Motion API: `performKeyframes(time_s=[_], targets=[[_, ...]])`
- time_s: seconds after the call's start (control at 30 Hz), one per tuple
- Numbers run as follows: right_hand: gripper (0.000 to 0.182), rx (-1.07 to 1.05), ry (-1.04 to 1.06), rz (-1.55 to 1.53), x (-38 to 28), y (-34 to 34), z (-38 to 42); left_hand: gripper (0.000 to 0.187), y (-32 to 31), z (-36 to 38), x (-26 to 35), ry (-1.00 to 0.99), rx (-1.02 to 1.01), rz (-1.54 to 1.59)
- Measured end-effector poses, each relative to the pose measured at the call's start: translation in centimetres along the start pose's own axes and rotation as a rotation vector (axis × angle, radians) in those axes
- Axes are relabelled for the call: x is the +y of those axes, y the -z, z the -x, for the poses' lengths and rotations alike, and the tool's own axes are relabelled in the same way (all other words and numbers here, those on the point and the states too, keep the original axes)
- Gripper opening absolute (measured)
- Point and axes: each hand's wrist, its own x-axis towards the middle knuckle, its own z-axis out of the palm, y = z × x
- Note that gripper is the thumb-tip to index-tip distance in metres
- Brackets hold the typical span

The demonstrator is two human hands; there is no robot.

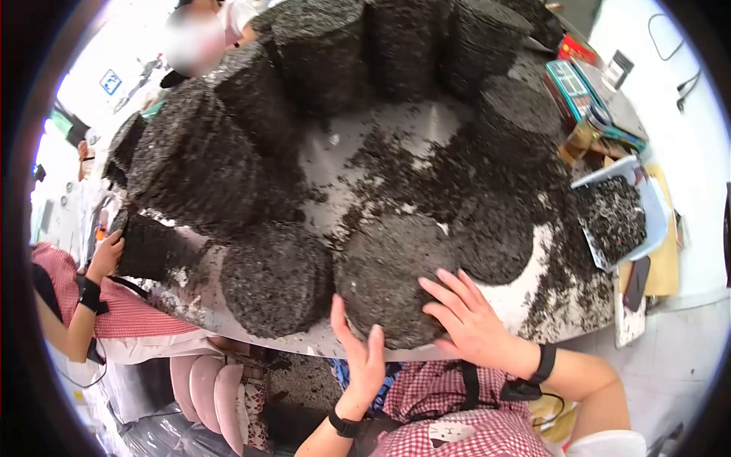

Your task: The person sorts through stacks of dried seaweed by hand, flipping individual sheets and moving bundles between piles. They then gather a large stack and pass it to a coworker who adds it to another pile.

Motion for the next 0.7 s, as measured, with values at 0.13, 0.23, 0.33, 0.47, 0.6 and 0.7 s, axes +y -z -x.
performKeyframes(time_s=[0.13,0.23,0.33,0.47,0.6,0.7], targets=[[0.056,-0.123,0.005,-0.153,0.6,1.0,-1.8,0.067,0.8,0.6,-0.4,0.035,-0.037,-0.008],[0.053,-0.127,-0.022,-0.328,1.0,1.5,-2.0,0.068,1.5,0.5,-0.1,-0.025,-0.041,-0.077],[0.050,-0.098,-0.039,-0.487,1.2,1.8,-2.0,0.070,1.4,0.9,-0.2,-0.023,-0.003,-0.061],[0.044,0.242,-0.240,-0.968,1.3,2.9,-0.8,0.062,1.2,0.5,0.5,0.004,-0.088,-0.315],[0.030,0.997,-0.512,-1.229,4.8,2.6,1.4,0.062,0.7,0.5,0.6,-0.024,-0.026,-0.338],[0.044,1.081,-0.849,-1.270,8.1,1.7,3.4,0.064,0.6,0.5,0.6,-0.043,-0.030,-0.363]])
